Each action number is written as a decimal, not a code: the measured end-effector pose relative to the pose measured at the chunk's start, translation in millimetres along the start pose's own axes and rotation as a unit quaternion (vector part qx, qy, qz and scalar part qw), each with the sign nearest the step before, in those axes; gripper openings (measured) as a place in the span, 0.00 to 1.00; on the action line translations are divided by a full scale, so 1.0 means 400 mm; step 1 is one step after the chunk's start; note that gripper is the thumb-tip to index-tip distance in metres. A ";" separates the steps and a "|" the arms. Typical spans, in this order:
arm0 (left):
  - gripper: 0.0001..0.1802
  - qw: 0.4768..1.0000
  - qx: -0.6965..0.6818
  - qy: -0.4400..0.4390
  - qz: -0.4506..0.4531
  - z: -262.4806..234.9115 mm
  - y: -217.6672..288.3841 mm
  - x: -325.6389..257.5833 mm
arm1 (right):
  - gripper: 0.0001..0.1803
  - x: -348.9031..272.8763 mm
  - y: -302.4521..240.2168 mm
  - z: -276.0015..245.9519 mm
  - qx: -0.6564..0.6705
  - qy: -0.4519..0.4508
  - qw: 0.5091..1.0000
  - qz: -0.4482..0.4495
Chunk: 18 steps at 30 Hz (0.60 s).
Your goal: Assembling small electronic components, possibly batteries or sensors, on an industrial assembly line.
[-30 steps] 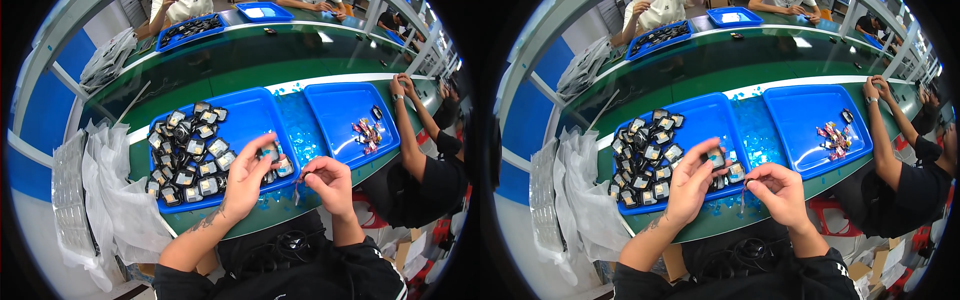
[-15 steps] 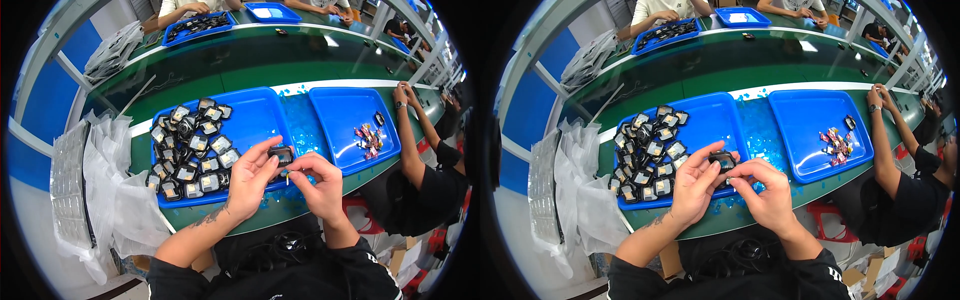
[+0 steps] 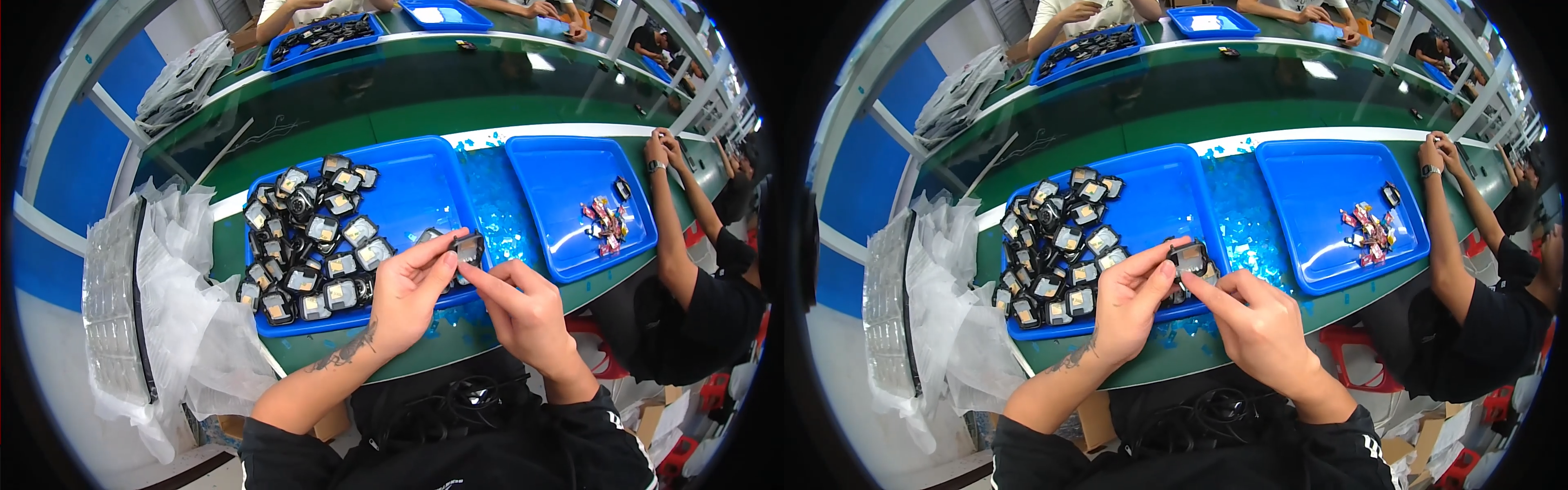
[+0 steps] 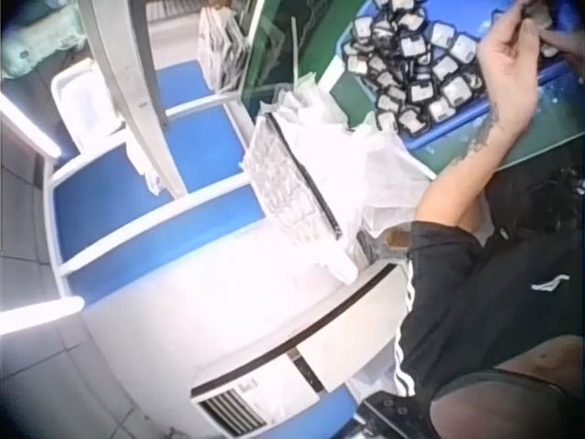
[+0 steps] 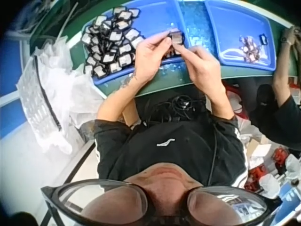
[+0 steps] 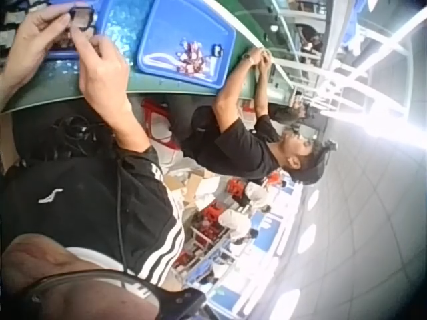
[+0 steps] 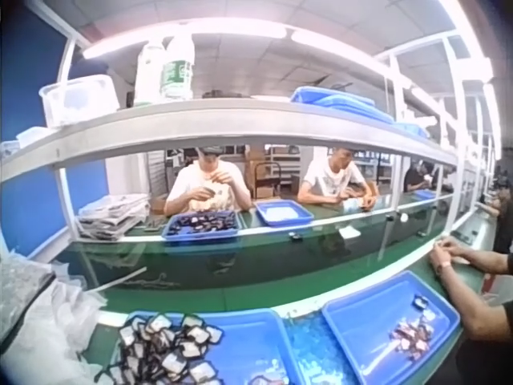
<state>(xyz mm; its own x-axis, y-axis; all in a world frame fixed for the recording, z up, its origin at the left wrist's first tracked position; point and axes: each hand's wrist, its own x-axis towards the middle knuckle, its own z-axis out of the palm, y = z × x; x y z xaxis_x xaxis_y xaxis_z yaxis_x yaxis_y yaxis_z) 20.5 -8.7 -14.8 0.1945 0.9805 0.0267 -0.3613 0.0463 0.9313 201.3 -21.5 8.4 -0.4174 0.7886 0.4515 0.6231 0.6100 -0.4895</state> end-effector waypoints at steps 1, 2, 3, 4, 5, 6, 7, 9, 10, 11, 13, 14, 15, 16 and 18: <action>0.19 1.000 0.001 -0.002 -0.001 0.004 -0.001 -0.001 | 0.20 -0.003 0.001 -0.004 0.000 0.002 1.000 0.002; 0.19 1.000 0.000 -0.003 0.028 0.010 -0.002 -0.003 | 0.21 -0.006 0.003 -0.010 0.052 0.024 0.998 -0.004; 0.18 0.998 -0.002 -0.002 0.056 0.013 -0.005 -0.007 | 0.21 -0.011 0.004 -0.014 0.105 0.046 0.993 -0.010; 0.18 0.999 -0.001 -0.003 0.054 0.012 -0.007 -0.008 | 0.21 -0.012 0.001 -0.026 0.090 0.060 0.994 0.013; 0.18 0.992 0.079 0.018 0.098 0.008 -0.008 -0.008 | 0.21 -0.012 0.000 -0.038 0.075 0.075 0.994 0.036; 0.18 0.977 0.156 0.034 0.141 0.005 -0.008 -0.007 | 0.22 -0.016 0.006 -0.051 0.053 0.081 0.990 0.098; 0.19 0.966 0.184 0.050 0.172 0.003 -0.016 -0.001 | 0.22 -0.023 0.038 -0.052 0.019 0.090 0.989 0.113; 0.20 0.948 0.239 0.059 0.204 -0.009 -0.015 0.002 | 0.23 -0.037 0.095 -0.061 -0.096 0.041 0.988 0.113; 0.19 0.959 0.206 0.057 0.184 -0.009 -0.017 -0.003 | 0.23 -0.038 0.096 -0.066 -0.101 0.043 0.987 0.116; 0.19 0.960 0.203 0.053 0.184 0.001 -0.015 -0.001 | 0.23 -0.036 0.091 -0.069 -0.061 0.008 0.991 0.116; 0.18 0.995 0.034 -0.022 0.089 0.006 0.004 -0.013 | 0.23 -0.024 0.061 -0.069 -0.012 -0.028 0.993 0.112; 0.18 0.996 0.013 -0.051 0.067 0.005 -0.004 -0.013 | 0.23 -0.020 0.037 -0.078 0.080 -0.059 0.985 0.140; 0.19 0.998 -0.007 -0.052 0.034 0.008 -0.009 -0.012 | 0.23 -0.019 0.021 -0.080 0.172 -0.089 0.967 0.164; 0.19 0.998 -0.021 -0.053 0.023 0.006 -0.019 -0.011 | 0.21 -0.029 0.024 -0.063 0.218 -0.046 0.963 0.153; 0.20 0.997 -0.068 -0.036 -0.008 0.011 -0.028 -0.009 | 0.20 -0.038 0.022 -0.041 0.260 0.023 0.951 0.164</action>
<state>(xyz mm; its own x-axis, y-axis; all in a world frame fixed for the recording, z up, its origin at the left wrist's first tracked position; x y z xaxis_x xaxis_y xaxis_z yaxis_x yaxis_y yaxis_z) 28.0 -13.6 -23.9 0.2649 0.9633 0.0431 -0.4775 0.0922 0.8738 223.9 -29.3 9.4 -0.2198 0.9464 0.2366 0.2987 0.2961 -0.9073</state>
